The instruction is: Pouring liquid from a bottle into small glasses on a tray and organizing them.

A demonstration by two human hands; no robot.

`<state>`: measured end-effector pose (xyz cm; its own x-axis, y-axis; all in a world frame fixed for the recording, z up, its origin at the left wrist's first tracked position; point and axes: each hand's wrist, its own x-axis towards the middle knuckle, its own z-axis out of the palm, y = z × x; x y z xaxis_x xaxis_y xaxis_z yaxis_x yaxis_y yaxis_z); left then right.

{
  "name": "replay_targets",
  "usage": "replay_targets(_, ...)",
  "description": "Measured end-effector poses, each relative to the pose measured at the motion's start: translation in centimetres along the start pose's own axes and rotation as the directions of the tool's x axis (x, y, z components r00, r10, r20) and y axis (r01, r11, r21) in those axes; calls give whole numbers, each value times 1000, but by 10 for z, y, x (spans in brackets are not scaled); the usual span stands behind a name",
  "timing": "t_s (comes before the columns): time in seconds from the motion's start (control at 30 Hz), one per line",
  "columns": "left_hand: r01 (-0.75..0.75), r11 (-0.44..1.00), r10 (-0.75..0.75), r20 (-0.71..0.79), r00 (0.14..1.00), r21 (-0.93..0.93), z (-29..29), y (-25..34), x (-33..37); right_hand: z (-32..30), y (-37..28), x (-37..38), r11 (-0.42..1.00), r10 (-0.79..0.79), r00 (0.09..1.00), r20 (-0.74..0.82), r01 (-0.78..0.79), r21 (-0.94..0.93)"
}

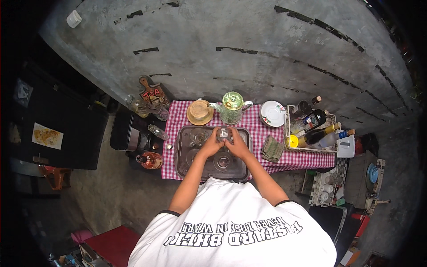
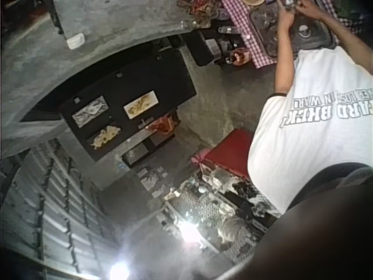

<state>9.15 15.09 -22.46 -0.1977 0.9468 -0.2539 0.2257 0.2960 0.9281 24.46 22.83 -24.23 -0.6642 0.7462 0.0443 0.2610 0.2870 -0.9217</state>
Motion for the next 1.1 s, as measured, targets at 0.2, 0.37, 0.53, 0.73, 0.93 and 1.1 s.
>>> replay_targets(0.2, -28, 1000, 28, -39, 999, -2, 2, -13, -1, 2, -3, -2, 999, -42, 999, -5, 42, -15)
replay_targets(0.37, -45, 999, 44, -43, 998, -23, 1, -7, 4, 2, 6, 4, 1000, -5, 1000, 13, 5, 13)
replay_targets(0.53, 34, 999, -34, 19, 999, 29, -1, 2, 3, 0, 6, 2, 998, -55, 998, -19, 55, 0)
replay_targets(0.73, -9, 999, 9, -16, 1000, -46, -2, -2, 6, -5, -4, 8, 999, 47, 997, 58, -48, 19)
replay_targets(0.93, 19, 999, -18, -7, 1000, 28, 2, -7, 7, 1, 8, 3, 987, -109, 993, -38, 103, -126)
replay_targets(1.1, 2, 1000, -2, -15, 1000, 25, -1, -10, 10, 2, 1, 4, 999, 22, 1000, -15, -23, -43)
